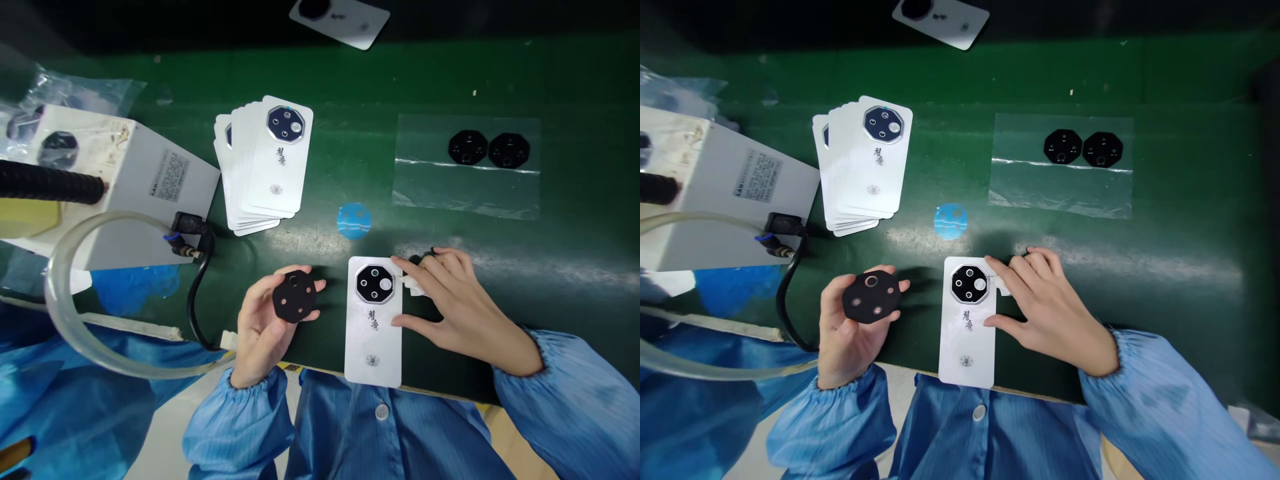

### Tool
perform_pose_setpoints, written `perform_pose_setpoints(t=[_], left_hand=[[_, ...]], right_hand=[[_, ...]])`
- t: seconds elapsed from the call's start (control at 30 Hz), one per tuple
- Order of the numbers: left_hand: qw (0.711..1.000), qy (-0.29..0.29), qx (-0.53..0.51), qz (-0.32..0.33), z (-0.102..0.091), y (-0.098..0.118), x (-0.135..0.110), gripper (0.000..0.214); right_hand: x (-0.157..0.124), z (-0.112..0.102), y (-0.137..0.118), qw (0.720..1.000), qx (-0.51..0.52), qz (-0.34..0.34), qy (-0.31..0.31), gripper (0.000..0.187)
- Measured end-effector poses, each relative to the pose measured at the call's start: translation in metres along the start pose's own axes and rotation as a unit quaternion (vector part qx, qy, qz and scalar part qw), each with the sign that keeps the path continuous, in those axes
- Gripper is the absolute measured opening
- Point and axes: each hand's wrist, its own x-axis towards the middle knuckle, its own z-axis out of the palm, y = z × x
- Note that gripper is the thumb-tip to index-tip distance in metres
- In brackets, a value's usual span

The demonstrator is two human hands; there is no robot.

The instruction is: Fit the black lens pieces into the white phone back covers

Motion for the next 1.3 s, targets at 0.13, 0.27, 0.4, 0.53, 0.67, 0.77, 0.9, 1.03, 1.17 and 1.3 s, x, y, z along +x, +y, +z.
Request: perform_pose_setpoints(t=[0.13,0.27,0.4,0.53,0.67,0.77,0.9,1.03,1.17,1.3], left_hand=[[0.999,0.0,-0.05,-0.019,0.004,-0.001,0.002,0.027],[0.998,0.029,-0.052,-0.033,0.009,-0.004,0.002,0.017],[0.998,0.055,0.003,-0.031,0.011,-0.004,0.003,0.038],[0.991,0.041,0.126,-0.003,0.015,0.0,0.009,0.049],[0.953,-0.012,0.302,0.039,0.027,0.003,0.017,0.048],[0.896,-0.054,0.434,0.083,0.038,-0.001,0.022,0.056],[0.836,-0.109,0.524,0.118,0.046,-0.01,0.026,0.059],[0.81,-0.127,0.557,0.128,0.047,-0.015,0.028,0.057],[0.8,-0.129,0.569,0.141,0.047,-0.017,0.03,0.056],[0.804,-0.135,0.561,0.144,0.047,-0.019,0.031,0.057]], right_hand=[[0.0,-0.001,-0.001,1.0,-0.003,0.002,-0.005,0.076],[0.0,-0.001,-0.001,1.0,-0.004,-0.001,-0.006,0.075],[-0.001,0.0,0.0,1.0,-0.002,-0.001,-0.003,0.074],[-0.002,0.001,0.0,1.0,0.0,-0.003,-0.002,0.075],[-0.004,0.001,-0.002,1.0,-0.011,-0.003,0.009,0.073],[-0.006,0.001,-0.005,1.0,-0.021,-0.001,0.015,0.069],[-0.006,0.0,-0.006,1.0,-0.025,-0.002,0.016,0.071],[-0.005,0.0,-0.006,1.0,-0.022,-0.005,0.013,0.07],[-0.005,0.0,-0.007,1.0,-0.021,-0.005,0.014,0.069],[-0.005,0.0,-0.007,1.0,-0.022,-0.007,0.014,0.07]])
